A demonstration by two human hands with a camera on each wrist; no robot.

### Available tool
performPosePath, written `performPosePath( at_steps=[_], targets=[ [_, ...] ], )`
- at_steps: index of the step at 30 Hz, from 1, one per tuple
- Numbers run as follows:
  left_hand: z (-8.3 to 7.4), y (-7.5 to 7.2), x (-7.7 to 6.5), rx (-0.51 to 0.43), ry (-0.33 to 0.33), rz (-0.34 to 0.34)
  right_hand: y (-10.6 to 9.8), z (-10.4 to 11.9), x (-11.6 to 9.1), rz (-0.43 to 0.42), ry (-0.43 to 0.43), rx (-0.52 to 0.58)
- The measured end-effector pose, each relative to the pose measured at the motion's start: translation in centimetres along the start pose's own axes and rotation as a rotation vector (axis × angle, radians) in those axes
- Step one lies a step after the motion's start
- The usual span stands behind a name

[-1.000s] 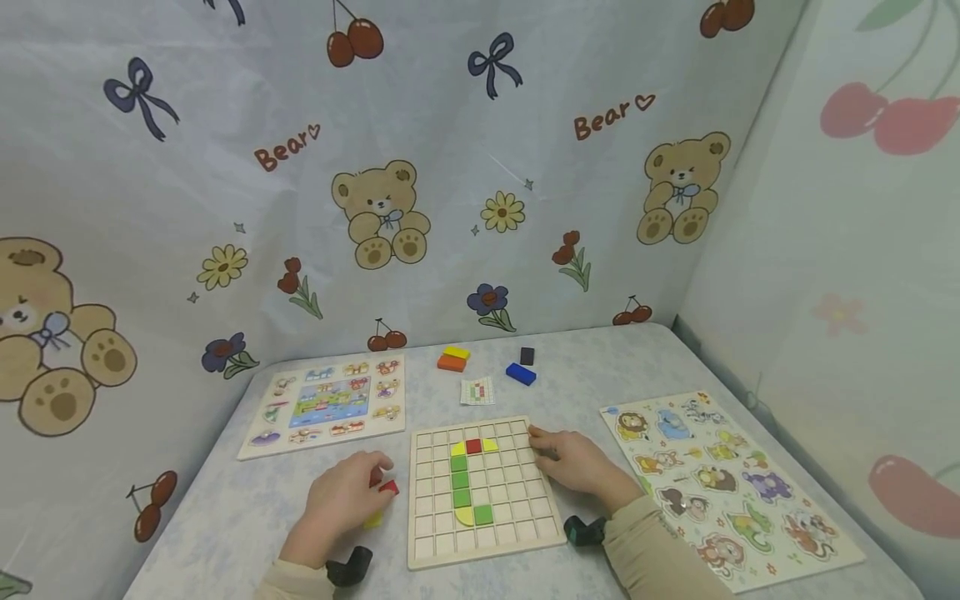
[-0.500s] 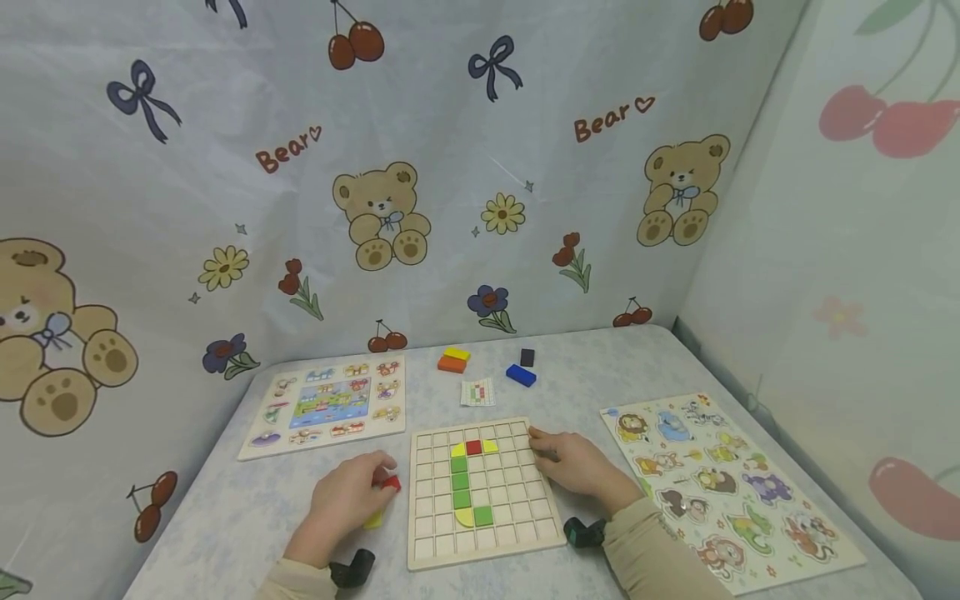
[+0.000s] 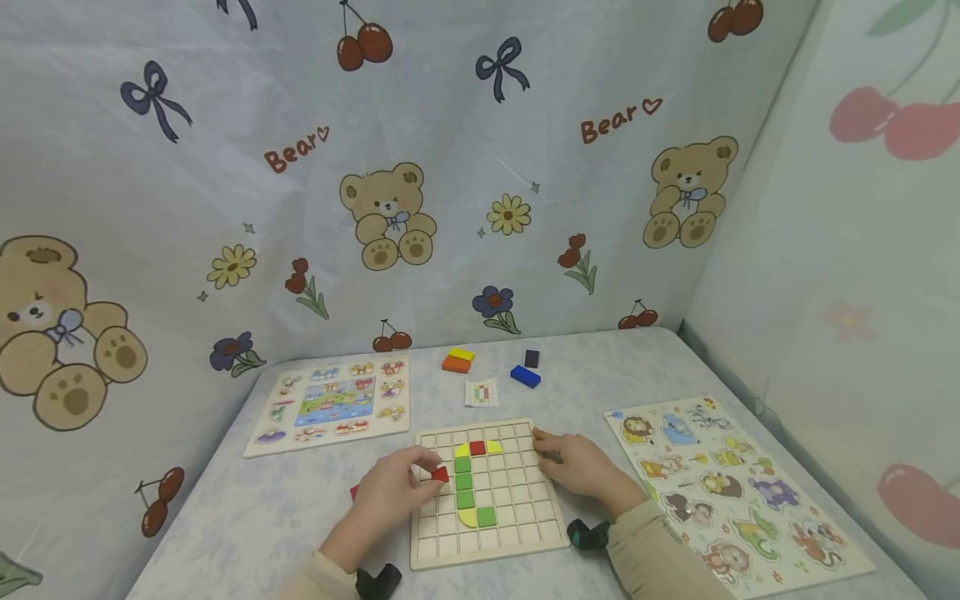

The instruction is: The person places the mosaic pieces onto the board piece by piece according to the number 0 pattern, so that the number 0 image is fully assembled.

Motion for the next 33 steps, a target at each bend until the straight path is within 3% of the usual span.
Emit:
performPosePath(
  at_steps=[10,15,24,33],
  targets=[
    [-4.1,3.3,3.3,0.076,0.097,0.125,-0.4,-0.5,-0.2,-0.015,0.001,0.007],
    [-5.0,4.5,4.5,0.078,0.091,0.195,-0.3,-0.4,-0.3,-0.01,-0.011,-0.002],
    [-6.0,5.7,6.6,0.121,0.094,0.201,-0.3,0.3,-0.1,-0.001,-0.022,0.0],
    [-7.2,6.4,7.5,0.179,0.176,0.252,0.0,0.4,-0.1,-0.004,-0.021,0.006]
  ],
)
Point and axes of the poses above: each hand's wrist, its own x-axis towards the middle knuckle, its own y-axis out of the palm, z = x × y, the point moved 9 cm from there along x, towards the middle knuckle, and after that the axes turned 5 degrees about y, right-handed, at the moved point
